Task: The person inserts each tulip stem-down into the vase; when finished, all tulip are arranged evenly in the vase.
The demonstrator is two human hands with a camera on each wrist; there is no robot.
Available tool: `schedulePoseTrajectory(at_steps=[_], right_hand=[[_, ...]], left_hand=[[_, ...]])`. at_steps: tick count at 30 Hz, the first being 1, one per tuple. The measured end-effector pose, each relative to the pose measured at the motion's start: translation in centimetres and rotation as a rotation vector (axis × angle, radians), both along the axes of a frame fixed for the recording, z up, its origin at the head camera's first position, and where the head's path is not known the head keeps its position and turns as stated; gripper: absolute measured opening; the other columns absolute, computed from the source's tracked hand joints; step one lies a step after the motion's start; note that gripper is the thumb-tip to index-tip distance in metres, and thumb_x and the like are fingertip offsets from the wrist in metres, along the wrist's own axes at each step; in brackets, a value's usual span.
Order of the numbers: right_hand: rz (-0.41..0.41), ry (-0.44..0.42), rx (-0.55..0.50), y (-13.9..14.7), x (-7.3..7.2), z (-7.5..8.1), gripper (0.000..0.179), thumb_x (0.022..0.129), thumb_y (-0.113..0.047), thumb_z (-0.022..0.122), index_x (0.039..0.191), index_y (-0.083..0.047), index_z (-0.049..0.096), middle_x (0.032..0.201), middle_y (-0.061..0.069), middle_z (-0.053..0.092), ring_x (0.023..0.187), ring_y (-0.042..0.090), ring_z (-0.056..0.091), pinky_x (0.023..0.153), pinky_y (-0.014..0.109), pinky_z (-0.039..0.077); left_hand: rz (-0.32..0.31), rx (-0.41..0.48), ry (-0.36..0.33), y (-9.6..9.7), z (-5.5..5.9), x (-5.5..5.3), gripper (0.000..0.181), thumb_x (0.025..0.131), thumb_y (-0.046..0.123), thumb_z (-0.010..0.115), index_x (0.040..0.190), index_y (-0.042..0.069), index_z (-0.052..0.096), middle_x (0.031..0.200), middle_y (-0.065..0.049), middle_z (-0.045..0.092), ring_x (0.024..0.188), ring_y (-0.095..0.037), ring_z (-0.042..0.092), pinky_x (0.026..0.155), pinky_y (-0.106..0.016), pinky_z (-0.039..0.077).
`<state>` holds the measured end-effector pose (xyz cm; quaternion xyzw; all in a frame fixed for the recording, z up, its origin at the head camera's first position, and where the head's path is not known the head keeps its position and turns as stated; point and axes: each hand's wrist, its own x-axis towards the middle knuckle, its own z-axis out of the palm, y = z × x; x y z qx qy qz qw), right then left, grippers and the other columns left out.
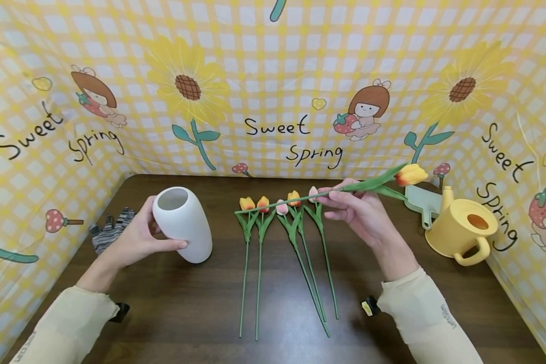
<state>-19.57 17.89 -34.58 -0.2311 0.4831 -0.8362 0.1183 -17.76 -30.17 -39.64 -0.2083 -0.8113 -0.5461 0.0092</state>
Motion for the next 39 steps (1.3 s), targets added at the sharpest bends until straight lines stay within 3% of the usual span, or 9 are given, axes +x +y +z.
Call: schedulePoseTrajectory(at_steps=[8,17,25,34,39], right_hand=[[-0.028,0.037,0.007,-3.0,-0.2,2.4,0.015,0.099,0.003,0.06,0.097,-0.005,0.072,0.107,0.015,0.074,0.094,0.021,0.074,0.072,0.034,0.061],[-0.035,0.123,0.04,-7.4,-0.2,5.6,0.01,0.094,0.002,0.066,0.094,-0.006,0.072,0.107,0.017,0.072,0.097,0.027,0.074,0.071,0.04,0.062],[-0.058,0.194,0.18,-9.7,-0.4,6.9,0.002,0.095,0.0,0.067,0.097,-0.001,0.067,0.113,0.025,0.07,0.102,0.033,0.072,0.076,0.051,0.06],[-0.021,0.262,0.226,-11.4,-1.0,8.0,0.01,0.095,-0.002,0.07,0.102,0.005,0.068,0.112,0.025,0.07,0.102,0.039,0.071,0.077,0.053,0.059],[-0.009,0.233,0.246,-12.6,-1.0,8.5,0.009,0.093,0.001,0.071,0.1,0.006,0.068,0.11,0.024,0.071,0.098,0.035,0.073,0.077,0.053,0.059]], left_hand=[[0.007,-0.009,0.003,0.0,0.0,0.0,0.097,0.069,-0.009,0.089,0.145,0.016,0.034,0.135,-0.009,0.052,0.108,-0.02,0.065,0.084,-0.028,0.057],[0.02,-0.027,-0.001,0.1,0.2,0.1,0.096,0.07,-0.007,0.09,0.145,0.017,0.034,0.134,-0.008,0.053,0.106,-0.02,0.065,0.083,-0.027,0.057],[0.016,-0.041,0.004,0.1,0.2,-0.1,0.098,0.07,-0.007,0.09,0.146,0.018,0.034,0.134,-0.007,0.053,0.106,-0.02,0.066,0.083,-0.028,0.057],[-0.015,-0.029,0.002,-0.1,-0.2,-0.1,0.098,0.071,-0.009,0.088,0.147,0.017,0.032,0.135,-0.009,0.051,0.106,-0.021,0.065,0.081,-0.031,0.058],[-0.01,-0.03,0.014,-0.1,-0.1,-0.1,0.097,0.071,-0.009,0.088,0.146,0.017,0.032,0.135,-0.008,0.051,0.106,-0.021,0.065,0.083,-0.028,0.057]])
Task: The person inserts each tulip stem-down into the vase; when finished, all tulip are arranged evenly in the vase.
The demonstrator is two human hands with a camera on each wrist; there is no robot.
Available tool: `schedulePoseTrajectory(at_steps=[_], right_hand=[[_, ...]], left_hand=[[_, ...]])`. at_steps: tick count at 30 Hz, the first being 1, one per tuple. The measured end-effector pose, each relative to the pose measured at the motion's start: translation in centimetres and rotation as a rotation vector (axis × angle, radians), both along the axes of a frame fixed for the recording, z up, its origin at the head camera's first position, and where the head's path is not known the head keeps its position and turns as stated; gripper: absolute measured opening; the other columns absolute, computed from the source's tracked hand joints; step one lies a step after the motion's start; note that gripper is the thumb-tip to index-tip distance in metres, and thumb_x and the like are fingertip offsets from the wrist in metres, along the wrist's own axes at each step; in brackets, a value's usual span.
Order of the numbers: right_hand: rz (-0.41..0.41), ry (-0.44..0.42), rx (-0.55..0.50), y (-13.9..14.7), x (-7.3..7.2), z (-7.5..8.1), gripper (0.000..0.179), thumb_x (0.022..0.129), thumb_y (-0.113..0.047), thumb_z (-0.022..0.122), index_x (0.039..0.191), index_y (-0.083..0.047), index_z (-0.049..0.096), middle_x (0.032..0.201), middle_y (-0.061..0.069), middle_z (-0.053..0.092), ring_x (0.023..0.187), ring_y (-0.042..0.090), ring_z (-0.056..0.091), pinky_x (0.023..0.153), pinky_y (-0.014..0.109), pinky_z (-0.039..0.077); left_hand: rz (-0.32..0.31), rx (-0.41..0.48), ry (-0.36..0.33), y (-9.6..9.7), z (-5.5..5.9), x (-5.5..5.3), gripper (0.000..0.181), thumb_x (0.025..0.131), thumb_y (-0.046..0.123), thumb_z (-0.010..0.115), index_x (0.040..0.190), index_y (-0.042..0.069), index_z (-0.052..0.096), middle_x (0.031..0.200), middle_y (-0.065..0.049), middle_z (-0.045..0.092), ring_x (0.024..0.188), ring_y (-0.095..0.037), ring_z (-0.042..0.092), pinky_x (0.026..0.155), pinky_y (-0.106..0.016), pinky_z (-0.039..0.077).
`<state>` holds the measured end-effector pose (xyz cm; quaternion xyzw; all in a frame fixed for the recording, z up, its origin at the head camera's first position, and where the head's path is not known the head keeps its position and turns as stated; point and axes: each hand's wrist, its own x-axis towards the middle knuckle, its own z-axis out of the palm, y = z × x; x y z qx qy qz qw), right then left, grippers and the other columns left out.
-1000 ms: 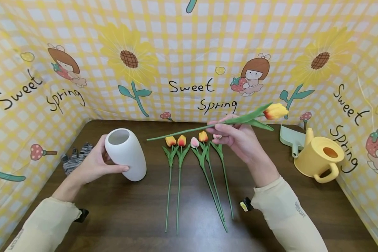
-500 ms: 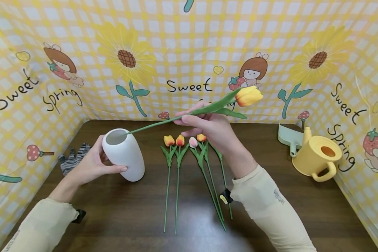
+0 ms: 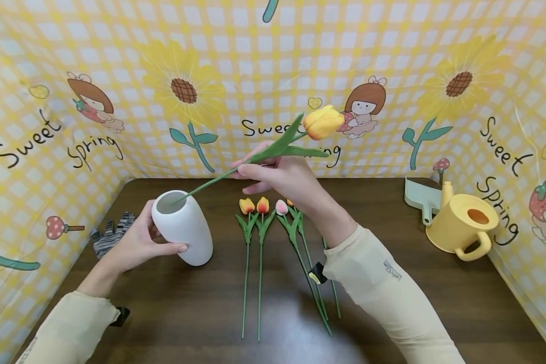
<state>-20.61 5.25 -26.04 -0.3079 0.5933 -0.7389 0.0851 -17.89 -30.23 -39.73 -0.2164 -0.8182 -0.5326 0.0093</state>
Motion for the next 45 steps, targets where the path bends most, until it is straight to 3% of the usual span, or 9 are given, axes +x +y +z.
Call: schedulePoseTrajectory(at_steps=[7,14,22,30,35,45], right_hand=[[0.027,0.057,0.076,-1.1,-0.2,0.7,0.013,0.093,-0.001,0.072,0.104,0.006,0.068,0.106,0.019,0.074,0.101,0.032,0.072,0.077,0.048,0.06],[0.006,0.001,0.159,-2.3,0.0,1.1,0.013,0.094,-0.004,0.072,0.104,0.003,0.069,0.103,0.013,0.075,0.099,0.024,0.073,0.078,0.042,0.061],[-0.022,0.018,0.203,-3.6,0.1,1.1,0.016,0.093,-0.006,0.072,0.105,0.005,0.069,0.101,0.014,0.075,0.093,0.023,0.074,0.076,0.039,0.061],[-0.011,0.05,0.223,-5.4,-0.1,1.0,0.015,0.094,-0.01,0.072,0.103,0.002,0.069,0.094,0.011,0.075,0.089,0.021,0.074,0.072,0.039,0.062],[-0.01,0.048,0.136,-6.7,-0.2,0.6,0.015,0.094,-0.007,0.072,0.102,0.005,0.069,0.096,0.016,0.074,0.089,0.021,0.074,0.075,0.038,0.061],[0.033,0.026,-0.182,-9.1,-0.4,-1.8,0.016,0.093,0.008,0.068,0.107,0.012,0.065,0.101,0.02,0.07,0.093,0.026,0.072,0.085,0.045,0.059]], left_hand=[[0.016,0.009,0.004,0.5,-0.3,-0.1,0.096,0.071,-0.009,0.088,0.145,0.016,0.033,0.134,-0.009,0.053,0.105,-0.02,0.066,0.084,-0.026,0.056],[0.025,-0.011,0.005,0.3,-0.1,0.1,0.097,0.071,-0.008,0.089,0.146,0.017,0.033,0.133,-0.008,0.053,0.104,-0.019,0.067,0.083,-0.027,0.056],[0.006,-0.006,-0.005,0.3,0.0,-0.1,0.096,0.072,-0.007,0.088,0.146,0.017,0.032,0.134,-0.008,0.051,0.105,-0.021,0.066,0.083,-0.029,0.057],[0.034,-0.024,0.004,0.2,-0.1,0.1,0.095,0.071,-0.005,0.09,0.145,0.017,0.033,0.132,-0.006,0.052,0.104,-0.02,0.066,0.083,-0.029,0.057],[0.039,-0.029,0.003,0.3,0.0,0.1,0.095,0.071,-0.004,0.09,0.144,0.018,0.033,0.131,-0.006,0.053,0.104,-0.02,0.066,0.083,-0.029,0.057],[0.033,-0.02,0.005,0.2,0.0,0.2,0.096,0.071,-0.006,0.09,0.144,0.017,0.033,0.131,-0.007,0.052,0.105,-0.019,0.065,0.083,-0.029,0.057]])
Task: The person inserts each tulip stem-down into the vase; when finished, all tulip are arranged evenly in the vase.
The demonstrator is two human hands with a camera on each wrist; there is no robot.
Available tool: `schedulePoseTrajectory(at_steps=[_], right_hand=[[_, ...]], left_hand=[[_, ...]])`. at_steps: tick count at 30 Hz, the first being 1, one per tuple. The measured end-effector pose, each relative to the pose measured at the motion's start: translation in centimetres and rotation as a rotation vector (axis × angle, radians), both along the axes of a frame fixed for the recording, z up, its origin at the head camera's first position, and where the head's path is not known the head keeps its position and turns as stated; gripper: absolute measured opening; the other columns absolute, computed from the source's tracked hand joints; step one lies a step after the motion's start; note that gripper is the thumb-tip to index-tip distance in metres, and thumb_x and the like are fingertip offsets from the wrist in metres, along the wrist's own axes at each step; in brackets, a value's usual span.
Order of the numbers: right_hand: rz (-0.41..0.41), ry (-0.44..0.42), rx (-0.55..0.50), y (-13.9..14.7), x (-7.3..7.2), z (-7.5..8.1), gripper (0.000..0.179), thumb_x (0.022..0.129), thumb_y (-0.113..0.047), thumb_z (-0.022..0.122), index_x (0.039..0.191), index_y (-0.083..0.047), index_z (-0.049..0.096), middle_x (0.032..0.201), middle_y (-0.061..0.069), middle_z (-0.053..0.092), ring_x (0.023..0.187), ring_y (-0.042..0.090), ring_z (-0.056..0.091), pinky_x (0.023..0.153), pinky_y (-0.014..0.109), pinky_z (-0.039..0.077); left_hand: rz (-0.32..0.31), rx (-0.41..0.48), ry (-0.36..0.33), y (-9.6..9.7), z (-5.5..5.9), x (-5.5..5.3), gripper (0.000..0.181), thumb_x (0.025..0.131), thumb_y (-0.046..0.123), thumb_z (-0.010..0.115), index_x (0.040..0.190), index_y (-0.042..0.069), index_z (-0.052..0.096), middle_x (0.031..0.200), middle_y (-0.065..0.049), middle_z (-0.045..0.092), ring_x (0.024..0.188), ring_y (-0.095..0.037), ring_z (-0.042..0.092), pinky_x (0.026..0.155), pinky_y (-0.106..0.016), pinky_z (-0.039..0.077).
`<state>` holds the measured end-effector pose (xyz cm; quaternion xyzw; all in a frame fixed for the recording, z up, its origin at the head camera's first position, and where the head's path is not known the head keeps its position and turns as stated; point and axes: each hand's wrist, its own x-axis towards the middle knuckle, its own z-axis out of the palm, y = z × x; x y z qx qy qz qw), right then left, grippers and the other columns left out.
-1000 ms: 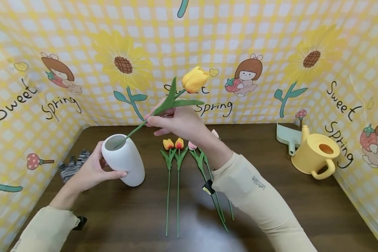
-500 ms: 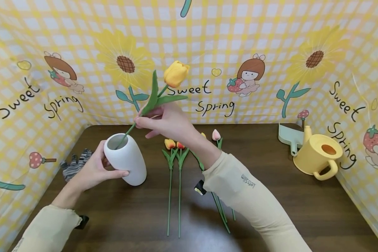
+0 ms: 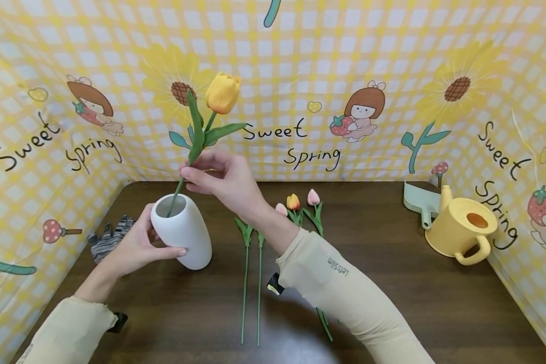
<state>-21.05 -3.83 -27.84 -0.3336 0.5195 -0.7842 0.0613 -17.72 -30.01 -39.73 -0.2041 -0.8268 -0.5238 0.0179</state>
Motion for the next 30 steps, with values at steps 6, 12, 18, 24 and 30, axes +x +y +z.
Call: schedulePoseTrajectory(at_steps=[6,12,18,24,30], right_hand=[[0.006,-0.053,-0.035,-0.8,-0.1,-1.5,0.018,0.092,0.008,0.068,0.109,0.011,0.065,0.101,0.019,0.072,0.091,0.021,0.072,0.087,0.044,0.058],[0.014,-0.092,0.034,-1.4,-0.2,-2.2,0.02,0.092,0.004,0.07,0.111,0.009,0.066,0.101,0.018,0.073,0.09,0.019,0.073,0.086,0.042,0.059],[0.014,-0.05,0.122,-2.0,-0.4,-2.0,0.023,0.093,0.001,0.072,0.113,0.009,0.069,0.098,0.014,0.074,0.086,0.016,0.072,0.085,0.039,0.059],[-0.006,0.06,0.245,-2.1,-0.4,-1.7,0.027,0.093,-0.004,0.073,0.119,0.005,0.071,0.105,0.009,0.075,0.092,0.014,0.072,0.085,0.032,0.058],[-0.042,0.182,0.397,-2.2,-0.6,-1.4,0.029,0.094,-0.011,0.074,0.121,-0.001,0.072,0.108,0.001,0.076,0.095,0.004,0.069,0.086,0.024,0.055]], left_hand=[[-0.006,0.005,-0.012,0.0,-0.1,0.1,0.095,0.072,-0.006,0.089,0.145,0.017,0.032,0.132,-0.007,0.05,0.105,-0.019,0.065,0.083,-0.029,0.056],[0.0,0.002,-0.009,-0.2,-0.3,0.3,0.095,0.071,-0.007,0.089,0.144,0.016,0.033,0.132,-0.007,0.05,0.104,-0.019,0.066,0.082,-0.028,0.057],[-0.016,0.003,0.008,-0.5,0.1,0.2,0.096,0.071,-0.009,0.089,0.144,0.016,0.032,0.133,-0.008,0.05,0.105,-0.018,0.066,0.083,-0.027,0.057],[-0.017,-0.013,0.002,-0.5,0.3,0.0,0.096,0.071,-0.007,0.089,0.144,0.017,0.031,0.133,-0.007,0.05,0.106,-0.017,0.066,0.083,-0.027,0.057],[-0.018,-0.029,0.01,-0.2,0.1,-0.2,0.095,0.071,-0.007,0.089,0.144,0.016,0.031,0.131,-0.007,0.052,0.104,-0.016,0.067,0.082,-0.028,0.058]])
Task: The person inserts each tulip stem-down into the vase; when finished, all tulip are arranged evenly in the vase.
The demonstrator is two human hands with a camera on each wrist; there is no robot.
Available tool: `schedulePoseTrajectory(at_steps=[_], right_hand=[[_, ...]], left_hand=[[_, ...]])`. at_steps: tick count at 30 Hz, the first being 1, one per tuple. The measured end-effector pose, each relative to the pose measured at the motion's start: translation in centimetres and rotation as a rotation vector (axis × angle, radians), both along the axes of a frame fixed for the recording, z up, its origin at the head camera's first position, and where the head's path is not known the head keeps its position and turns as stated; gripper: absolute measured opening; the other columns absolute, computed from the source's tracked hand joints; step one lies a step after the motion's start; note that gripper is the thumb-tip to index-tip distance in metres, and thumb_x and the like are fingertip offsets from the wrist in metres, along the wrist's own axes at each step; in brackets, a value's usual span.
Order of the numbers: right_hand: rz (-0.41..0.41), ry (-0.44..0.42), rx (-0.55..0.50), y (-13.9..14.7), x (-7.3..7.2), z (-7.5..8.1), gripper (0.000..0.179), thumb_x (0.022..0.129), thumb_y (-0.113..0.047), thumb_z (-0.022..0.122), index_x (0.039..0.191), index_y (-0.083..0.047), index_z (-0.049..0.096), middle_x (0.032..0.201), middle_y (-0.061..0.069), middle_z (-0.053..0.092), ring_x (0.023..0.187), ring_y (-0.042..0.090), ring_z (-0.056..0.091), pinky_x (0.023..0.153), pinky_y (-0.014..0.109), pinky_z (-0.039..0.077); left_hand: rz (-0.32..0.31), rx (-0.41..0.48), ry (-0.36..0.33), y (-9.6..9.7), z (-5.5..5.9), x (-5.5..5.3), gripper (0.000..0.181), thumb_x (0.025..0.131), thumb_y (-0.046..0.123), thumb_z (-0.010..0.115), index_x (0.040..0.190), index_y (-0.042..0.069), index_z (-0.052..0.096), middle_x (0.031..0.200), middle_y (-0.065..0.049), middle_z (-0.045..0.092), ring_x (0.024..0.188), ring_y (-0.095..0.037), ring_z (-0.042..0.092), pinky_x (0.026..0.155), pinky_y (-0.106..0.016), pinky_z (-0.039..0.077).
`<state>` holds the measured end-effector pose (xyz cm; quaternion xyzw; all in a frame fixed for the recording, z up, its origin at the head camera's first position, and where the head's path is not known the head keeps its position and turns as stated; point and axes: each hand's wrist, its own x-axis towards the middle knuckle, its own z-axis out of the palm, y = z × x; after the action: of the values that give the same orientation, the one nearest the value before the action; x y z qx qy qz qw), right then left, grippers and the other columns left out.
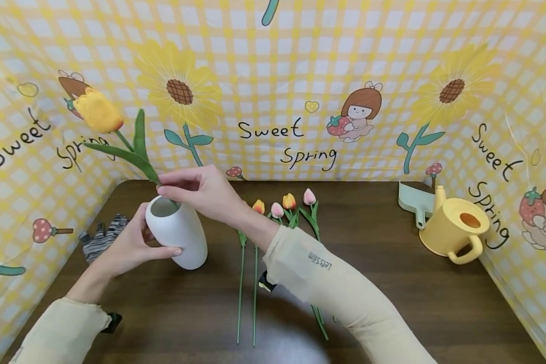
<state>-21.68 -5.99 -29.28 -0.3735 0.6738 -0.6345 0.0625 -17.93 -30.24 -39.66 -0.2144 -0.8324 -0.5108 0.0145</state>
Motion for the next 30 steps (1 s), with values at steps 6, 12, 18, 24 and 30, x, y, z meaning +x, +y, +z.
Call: schedulePoseTrajectory(at_steps=[6,12,18,24,30], right_hand=[[0.006,0.117,0.076,-0.5,0.1,0.2,0.027,0.094,-0.011,0.074,0.119,-0.001,0.073,0.108,0.004,0.076,0.092,0.002,0.068,0.083,0.02,0.054],[-0.014,0.126,0.129,-0.7,0.2,0.4,0.026,0.094,-0.014,0.075,0.118,-0.005,0.075,0.107,0.001,0.076,0.089,-0.004,0.067,0.082,0.017,0.053],[-0.035,0.172,0.156,-0.5,-0.2,0.2,0.023,0.093,-0.015,0.076,0.114,-0.005,0.077,0.106,-0.001,0.076,0.093,-0.007,0.066,0.082,0.016,0.053],[-0.053,0.203,0.186,-0.9,-0.4,0.1,0.021,0.093,-0.015,0.077,0.112,-0.005,0.078,0.102,-0.003,0.077,0.088,-0.008,0.065,0.078,0.016,0.053],[-0.052,0.204,0.301,-1.3,-0.6,0.7,0.022,0.093,-0.018,0.077,0.113,-0.008,0.077,0.103,-0.005,0.076,0.087,-0.007,0.064,0.077,0.014,0.051]], left_hand=[[-0.011,0.014,0.011,-0.3,-0.1,0.1,0.094,0.071,-0.01,0.088,0.143,0.015,0.031,0.131,-0.008,0.052,0.105,-0.015,0.066,0.082,-0.028,0.058],[-0.024,0.03,-0.015,-0.3,-0.3,0.0,0.094,0.074,-0.008,0.086,0.145,0.017,0.03,0.134,-0.007,0.049,0.107,-0.017,0.066,0.082,-0.03,0.058],[-0.044,0.058,-0.037,0.3,-0.6,-0.4,0.09,0.075,-0.007,0.086,0.143,0.017,0.031,0.135,-0.008,0.049,0.109,-0.02,0.065,0.083,-0.033,0.058],[-0.031,0.054,-0.034,0.2,-0.4,-0.1,0.089,0.074,-0.007,0.087,0.141,0.016,0.032,0.134,-0.008,0.05,0.109,-0.019,0.066,0.083,-0.032,0.058],[-0.023,0.047,-0.043,-0.1,-0.1,0.1,0.092,0.074,-0.006,0.087,0.144,0.017,0.031,0.135,-0.008,0.049,0.11,-0.018,0.065,0.084,-0.031,0.058]])
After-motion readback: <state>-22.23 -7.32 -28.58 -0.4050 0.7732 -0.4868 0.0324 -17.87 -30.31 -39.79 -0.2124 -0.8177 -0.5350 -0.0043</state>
